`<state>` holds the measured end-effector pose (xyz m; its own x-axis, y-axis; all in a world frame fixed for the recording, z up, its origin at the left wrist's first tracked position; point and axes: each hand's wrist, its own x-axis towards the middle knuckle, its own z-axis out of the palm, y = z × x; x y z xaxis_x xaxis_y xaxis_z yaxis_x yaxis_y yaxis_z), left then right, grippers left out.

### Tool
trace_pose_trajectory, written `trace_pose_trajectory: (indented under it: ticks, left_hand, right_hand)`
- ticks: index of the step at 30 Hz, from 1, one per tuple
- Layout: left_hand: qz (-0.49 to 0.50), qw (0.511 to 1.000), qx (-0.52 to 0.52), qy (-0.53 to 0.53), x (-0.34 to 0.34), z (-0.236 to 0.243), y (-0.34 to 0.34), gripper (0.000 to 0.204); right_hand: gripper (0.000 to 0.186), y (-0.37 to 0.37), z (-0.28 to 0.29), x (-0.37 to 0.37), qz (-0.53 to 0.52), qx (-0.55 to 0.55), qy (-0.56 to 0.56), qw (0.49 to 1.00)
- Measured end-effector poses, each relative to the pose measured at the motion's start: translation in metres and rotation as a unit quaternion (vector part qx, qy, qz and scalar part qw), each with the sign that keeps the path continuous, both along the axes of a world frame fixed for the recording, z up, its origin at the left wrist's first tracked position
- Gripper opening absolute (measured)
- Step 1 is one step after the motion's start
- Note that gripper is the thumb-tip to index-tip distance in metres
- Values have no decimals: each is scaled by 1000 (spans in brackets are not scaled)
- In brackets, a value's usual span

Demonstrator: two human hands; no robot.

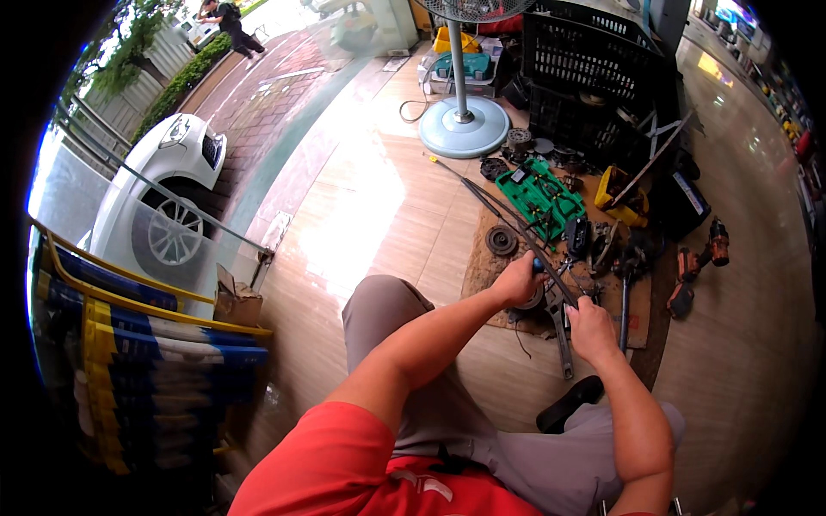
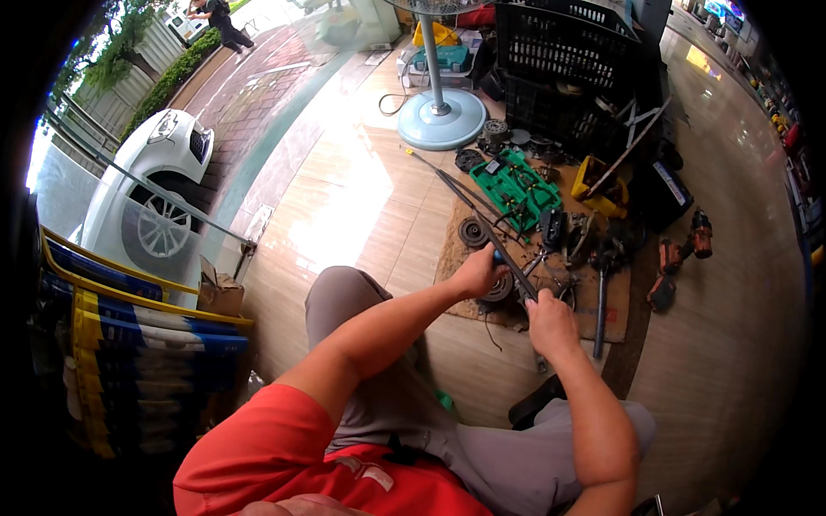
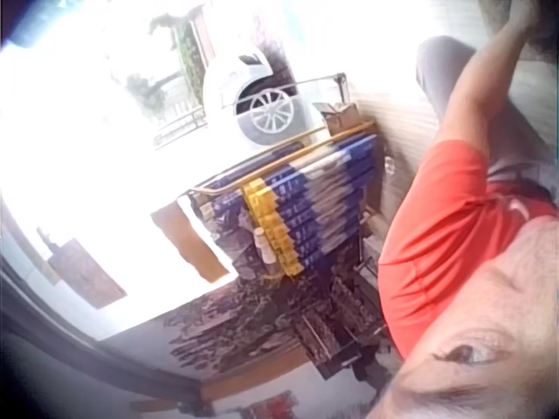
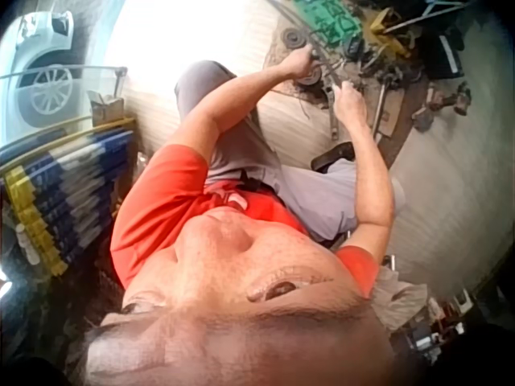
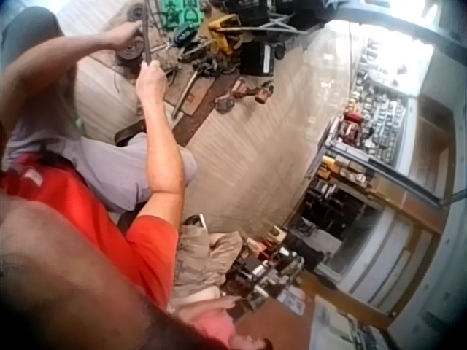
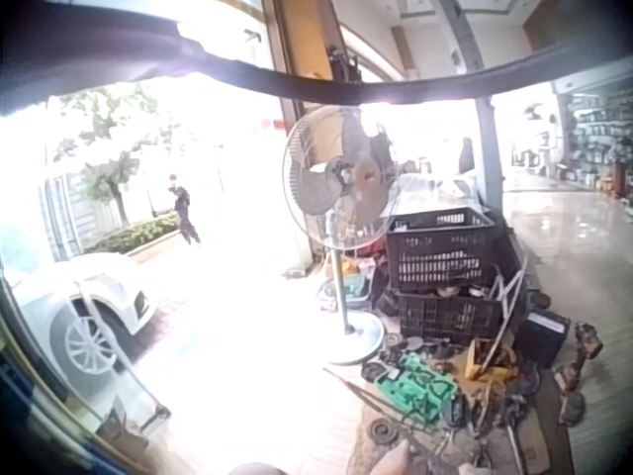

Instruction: The person uses a screwdriver and a wrench to work on a circular mechanical part resting on cardboard. They insert the screwdriver into the part and pry it while holding it steady with their other hand.

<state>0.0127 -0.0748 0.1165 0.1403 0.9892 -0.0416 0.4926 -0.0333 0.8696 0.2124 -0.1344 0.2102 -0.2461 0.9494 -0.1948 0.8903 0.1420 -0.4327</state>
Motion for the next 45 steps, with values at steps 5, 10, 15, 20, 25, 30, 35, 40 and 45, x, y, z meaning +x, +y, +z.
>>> trace_pose_trajectory:
  ticks: [5,10,15,20,25,30,35,40,45]
  left_hand:
    - [6,1000,-2,10,1,0,0,41]
    - [-3,1000,-3,19,0,-13,4,38]
    - [-27,998,37,34,-2,-23,6,37]
    - [-10,999,-4,42,-3,-21,5,39]
    - [-1,1000,-1,23,3,2,1,41]
    - [3,999,-10,34,0,2,0,41]
    - [7,1000,-3,28,0,0,0,40]
    - [4,1000,0,28,2,0,1,43]
    - [3,999,-20,36,3,-4,3,38]
  right_hand:
    - [26,1,1,0,-4,24,26,999]
    - [26,1,11,-1,4,-35,-45,998]
    - [28,0,7,1,1,-39,-52,998]
    - [29,-1,9,-1,-5,-13,-7,1000]
    - [28,1,8,4,-14,-11,9,1000]
    - [28,1,9,1,-12,-9,17,1000]
    - [28,0,12,0,-12,-12,12,1000]
    - [29,0,13,0,-34,14,58,998]
    - [28,2,12,0,-11,-37,-18,999]
